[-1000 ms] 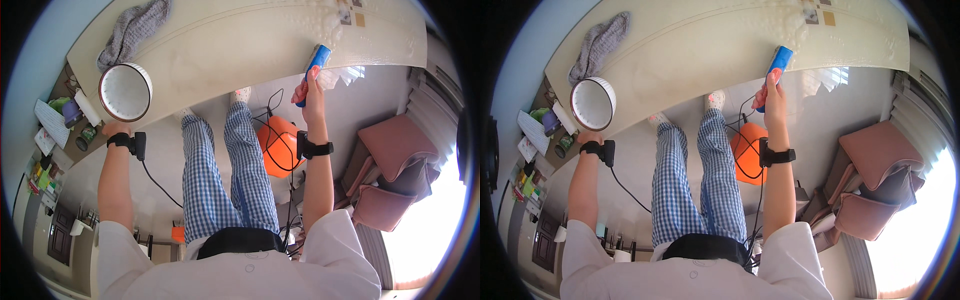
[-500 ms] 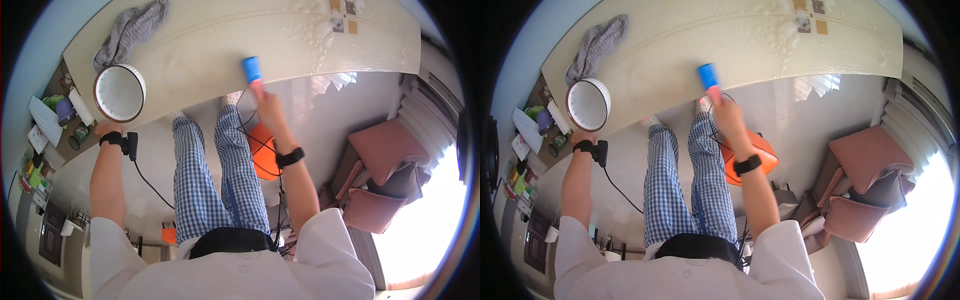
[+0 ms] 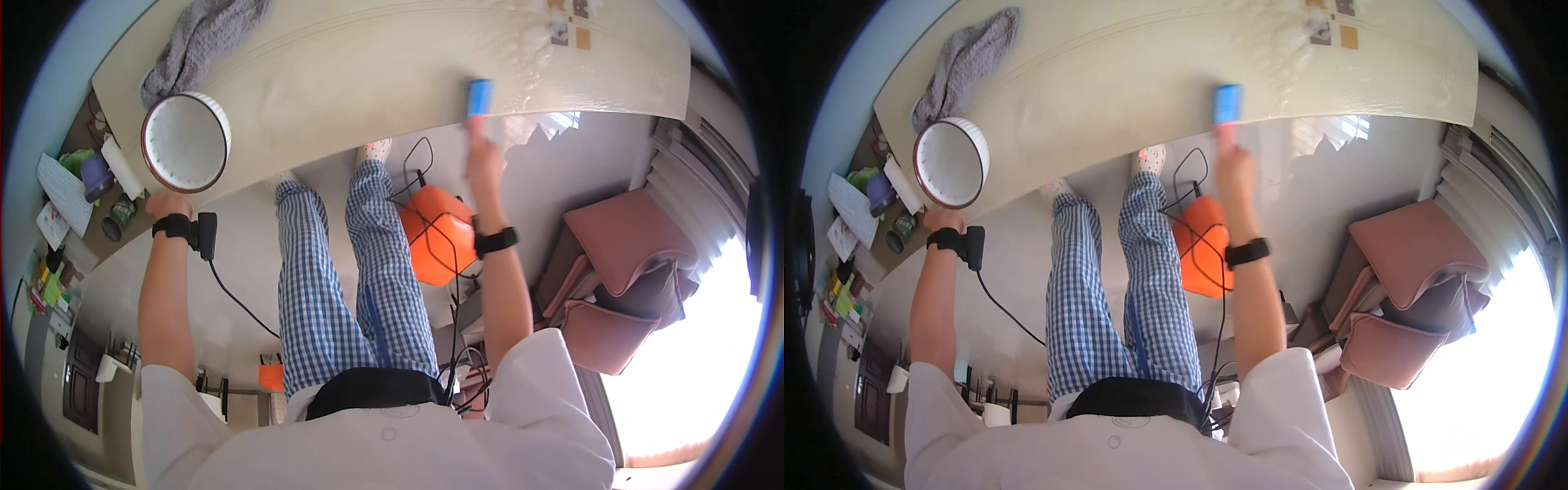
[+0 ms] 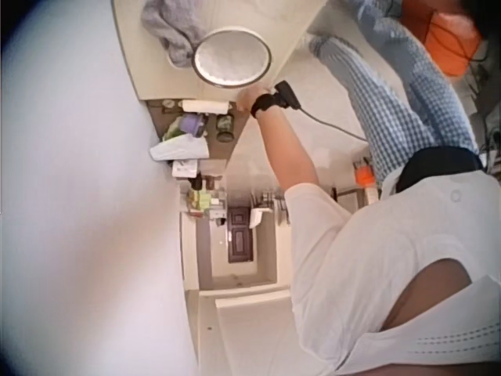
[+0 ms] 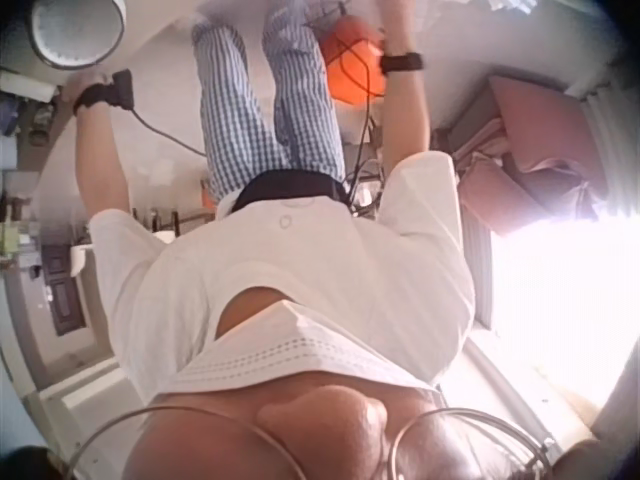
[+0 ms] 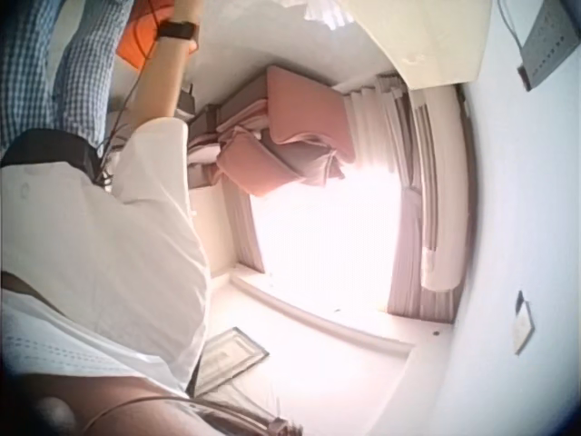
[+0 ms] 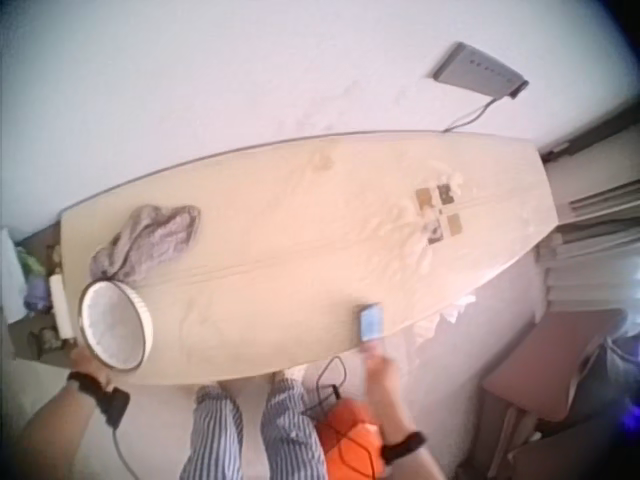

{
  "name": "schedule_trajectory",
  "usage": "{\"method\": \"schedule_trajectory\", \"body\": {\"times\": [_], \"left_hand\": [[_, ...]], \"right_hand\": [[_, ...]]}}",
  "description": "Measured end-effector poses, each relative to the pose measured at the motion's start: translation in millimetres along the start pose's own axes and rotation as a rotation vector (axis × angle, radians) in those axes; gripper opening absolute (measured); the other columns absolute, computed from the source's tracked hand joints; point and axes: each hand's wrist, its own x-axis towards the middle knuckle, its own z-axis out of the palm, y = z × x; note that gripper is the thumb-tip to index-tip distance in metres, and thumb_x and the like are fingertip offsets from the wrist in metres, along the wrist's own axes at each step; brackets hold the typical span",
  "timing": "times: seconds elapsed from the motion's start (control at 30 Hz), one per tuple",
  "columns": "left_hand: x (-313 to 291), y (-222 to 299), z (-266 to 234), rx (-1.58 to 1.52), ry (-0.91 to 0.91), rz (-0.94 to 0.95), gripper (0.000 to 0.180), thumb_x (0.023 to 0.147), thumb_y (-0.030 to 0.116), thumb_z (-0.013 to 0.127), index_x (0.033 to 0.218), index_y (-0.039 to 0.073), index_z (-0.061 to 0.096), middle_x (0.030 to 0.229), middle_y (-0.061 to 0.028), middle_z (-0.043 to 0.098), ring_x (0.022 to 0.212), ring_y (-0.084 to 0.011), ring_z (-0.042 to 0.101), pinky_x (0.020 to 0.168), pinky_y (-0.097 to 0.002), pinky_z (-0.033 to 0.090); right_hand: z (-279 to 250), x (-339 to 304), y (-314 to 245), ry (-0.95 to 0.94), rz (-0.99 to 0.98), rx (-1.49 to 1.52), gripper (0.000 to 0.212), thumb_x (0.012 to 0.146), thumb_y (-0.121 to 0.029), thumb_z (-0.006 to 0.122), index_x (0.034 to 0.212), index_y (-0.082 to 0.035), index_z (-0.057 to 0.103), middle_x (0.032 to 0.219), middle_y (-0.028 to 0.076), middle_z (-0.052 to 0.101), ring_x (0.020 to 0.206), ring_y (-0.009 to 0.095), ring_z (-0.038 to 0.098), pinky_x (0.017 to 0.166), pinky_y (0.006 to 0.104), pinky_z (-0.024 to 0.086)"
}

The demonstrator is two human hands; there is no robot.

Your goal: The person scrubs the surface of a light-colored desk using a blue brush, dipping it into a bowl of liquid and wiping the surface.

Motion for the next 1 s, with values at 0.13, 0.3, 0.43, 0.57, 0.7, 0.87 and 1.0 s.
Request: {"method": "schedule_trajectory", "body": {"times": [0.13, 0.3, 0.43, 0.57, 0.7, 0.87, 1.0], "left_hand": [[3.3, 0.8, 2.8, -0.096, -0.061, -0.083, 0.018, 0.07, 0.016, 0.049, 0.083, 0.01, 0.058, 0.084, -0.0056, 0.059, 0.08, -0.0175, 0.056, 0.064, -0.0302, 0.042], [-5.9, 4.8, -12.2, -0.105, -0.044, -0.065, 0.016, 0.072, 0.015, 0.047, 0.08, 0.006, 0.058, 0.081, -0.0046, 0.06, 0.076, -0.0143, 0.056, 0.062, -0.031, 0.04], [-5.3, -2.6, -10.9, 0.116, -0.034, 0.062, 0.016, 0.071, 0.017, 0.049, 0.078, 0.01, 0.062, 0.08, -0.0033, 0.061, 0.075, -0.017, 0.057, 0.062, -0.0326, 0.041], [-2.8, 1.1, -0.5, 0.138, -0.01, 0.127, 0.018, 0.07, 0.019, 0.051, 0.082, 0.012, 0.062, 0.083, -0.0038, 0.061, 0.076, -0.0197, 0.057, 0.065, -0.0322, 0.041], [-21.0, 21.6, -23.2, 0.1, 0.125, 0.074, 0.015, 0.064, 0.02, 0.054, 0.073, 0.013, 0.064, 0.082, -0.0043, 0.06, 0.079, -0.0197, 0.057, 0.059, -0.0357, 0.043], [-31.9, 26.6, -28.8, -0.179, -0.119, -0.081, 0.023, 0.072, 0.019, 0.047, 0.091, 0.01, 0.056, 0.094, -0.0074, 0.055, 0.085, -0.0204, 0.054, 0.068, -0.0365, 0.04], [-75.8, 42.9, -49.3, 0.034, 0.137, 0.039, 0.019, 0.067, 0.021, 0.049, 0.079, 0.015, 0.063, 0.081, -0.005, 0.06, 0.075, -0.0224, 0.056, 0.057, -0.0371, 0.039]], "right_hand": [[8.7, -8.1, -10.1, 0.05, 0.099, -0.055, 0.049, 0.08, -0.043, 0.039, 0.072, 0.003, 0.053, 0.052, 0.012, 0.049, 0.044, 0.019, 0.049, 0.036, 0.0319, 0.036], [106.1, -71.3, -31.0, -0.135, -0.205, -0.274, 0.033, 0.081, -0.029, 0.041, 0.096, 0.001, 0.047, 0.069, 0.019, 0.055, 0.058, 0.029, 0.056, 0.045, 0.0368, 0.044], [67.5, -38.2, -17.7, -0.053, -0.497, -0.568, 0.049, 0.08, -0.042, 0.037, 0.078, 0.004, 0.051, 0.068, 0.021, 0.055, 0.063, 0.031, 0.056, 0.047, 0.0376, 0.044], [18.7, -24.3, -53.8, 0.015, 0.092, -0.111, 0.048, 0.081, -0.039, 0.036, 0.074, 0.005, 0.051, 0.063, 0.02, 0.054, 0.06, 0.03, 0.056, 0.044, 0.0371, 0.042], [94.9, -61.7, -37.5, -0.124, -0.625, -0.689, 0.043, 0.082, -0.035, 0.037, 0.089, 0.006, 0.048, 0.069, 0.02, 0.055, 0.06, 0.031, 0.056, 0.044, 0.0406, 0.043], [80.8, -85.9, -40.1, 0.021, -0.717, -0.647, 0.032, 0.082, -0.023, 0.037, 0.077, 0.004, 0.053, 0.061, 0.016, 0.054, 0.056, 0.028, 0.056, 0.041, 0.0357, 0.043], [-31.3, -15.5, -27.8, 0.089, 0.015, 0.015, 0.072, 0.077, -0.059, 0.019, 0.05, 0.001, 0.046, 0.037, 0.008, 0.041, 0.033, 0.019, 0.046, 0.031, 0.0335, 0.036]]}}
